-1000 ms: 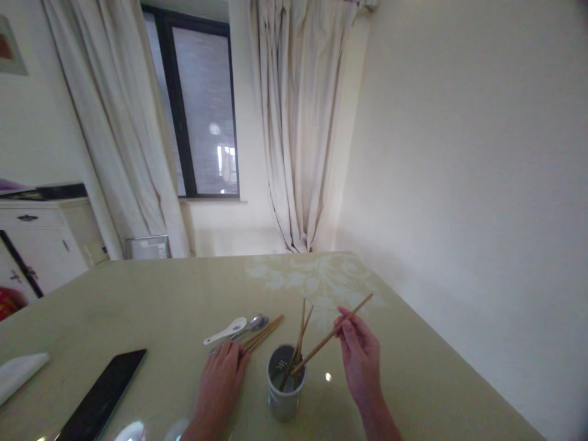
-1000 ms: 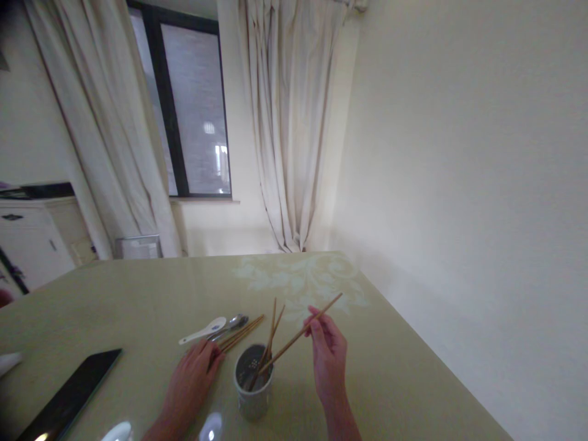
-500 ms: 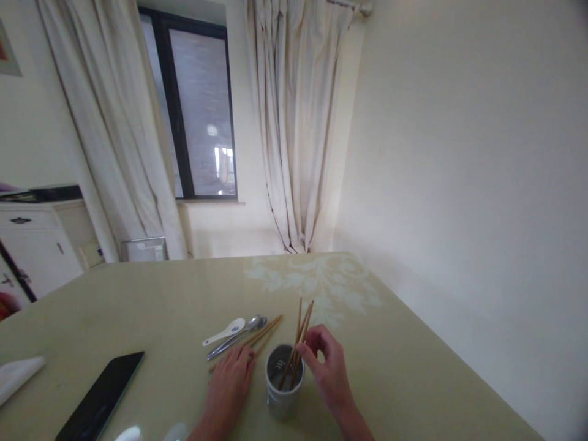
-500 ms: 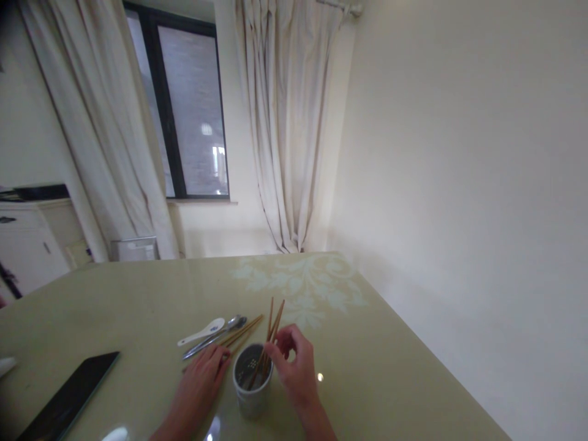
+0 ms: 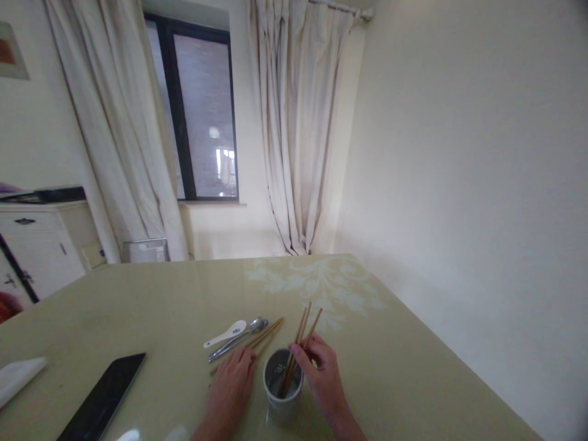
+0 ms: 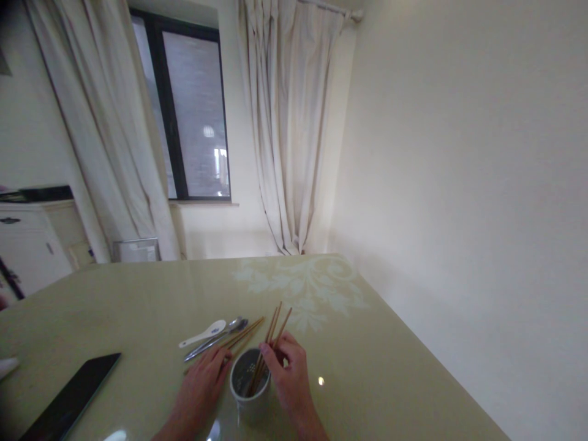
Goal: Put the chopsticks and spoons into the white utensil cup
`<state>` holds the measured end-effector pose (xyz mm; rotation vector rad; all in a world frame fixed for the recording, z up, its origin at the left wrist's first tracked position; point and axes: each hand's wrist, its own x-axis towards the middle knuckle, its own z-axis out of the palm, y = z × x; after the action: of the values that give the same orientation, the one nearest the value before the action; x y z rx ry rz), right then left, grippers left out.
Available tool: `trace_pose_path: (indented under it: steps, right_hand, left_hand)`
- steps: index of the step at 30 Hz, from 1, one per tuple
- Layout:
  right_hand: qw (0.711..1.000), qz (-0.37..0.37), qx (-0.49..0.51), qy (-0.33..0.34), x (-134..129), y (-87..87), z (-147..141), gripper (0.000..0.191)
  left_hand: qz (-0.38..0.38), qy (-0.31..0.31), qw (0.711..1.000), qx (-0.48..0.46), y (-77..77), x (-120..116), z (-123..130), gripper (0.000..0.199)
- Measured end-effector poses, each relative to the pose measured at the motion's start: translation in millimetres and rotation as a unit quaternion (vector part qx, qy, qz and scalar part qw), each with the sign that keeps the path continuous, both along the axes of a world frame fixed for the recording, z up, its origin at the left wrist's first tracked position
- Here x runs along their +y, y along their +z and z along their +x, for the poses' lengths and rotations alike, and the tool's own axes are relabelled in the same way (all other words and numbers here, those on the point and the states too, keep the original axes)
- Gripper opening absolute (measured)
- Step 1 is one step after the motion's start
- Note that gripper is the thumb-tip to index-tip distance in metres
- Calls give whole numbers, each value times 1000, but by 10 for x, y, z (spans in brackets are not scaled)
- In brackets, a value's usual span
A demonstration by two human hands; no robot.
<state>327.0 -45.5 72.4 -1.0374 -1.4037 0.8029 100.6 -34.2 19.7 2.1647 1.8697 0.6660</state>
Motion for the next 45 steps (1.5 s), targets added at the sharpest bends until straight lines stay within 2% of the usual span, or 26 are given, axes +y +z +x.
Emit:
trace_pose_path:
  steps: [5, 8, 10, 14, 18, 22, 24, 26, 29, 32, 34, 36, 38, 40, 42, 45]
  right_hand:
    - [998, -34, 52, 15, 5, -20, -8, 56]
    - [991, -69, 113, -2, 54, -114, -23, 75]
    - [980, -119, 158, -16, 109, -208, -53, 86]
    - [959, -192, 207, 1, 215, -367, -141, 67]
    - [960, -168, 222, 20, 257, -402, -187, 53]
    - [959, -148, 240, 32, 252, -355, -199, 49]
    - [959, -139, 244, 44, 251, -321, -200, 49]
    - [966, -122, 225, 26, 258, -278, -172, 50]
    - [976, -64, 197, -72, 274, -180, -20, 51]
    - [957, 17, 212, -196, 269, -46, 263, 48]
    - [937, 64, 232, -253, 248, 44, 464, 44]
    - [915, 101, 274, -280, 219, 121, 616, 41]
    - [903, 119, 314, -268, 185, 176, 684, 39]
    - [906, 116, 334, -231, 144, 207, 660, 38]
    - [924, 100, 318, -186, 95, 217, 569, 37]
    - [965, 65, 230, -104, 28, 209, 390, 37]
  left_hand:
    - [15, -7, 997, -72, 54, -35, 62, 33]
    - [17, -3, 987, -160, 97, -81, 141, 35]
    - [21, -20, 977, -213, 125, -112, 197, 36]
    - [30, -76, 962, -262, 150, -151, 269, 34]
    - [40, -98, 953, -284, 160, -156, 280, 36]
    - [54, -99, 948, -298, 176, -149, 283, 38]
    - [57, -105, 948, -296, 164, -141, 285, 37]
    - [60, -109, 951, -282, 124, -119, 266, 33]
    - [80, -65, 970, -220, 26, -50, 161, 33]
    - [104, 19, 989, -107, -66, 28, -15, 37]
    - [102, 58, 992, -33, -94, 55, -118, 37]
    - [88, 75, 993, 16, -90, 56, -177, 34]
    - [69, 70, 994, 39, -64, 41, -188, 31]
    - [54, 61, 996, 45, -29, 25, -169, 29]
    - [48, 56, 997, 38, 4, 12, -137, 29]
    - [49, 43, 998, 10, 38, 0, -82, 28]
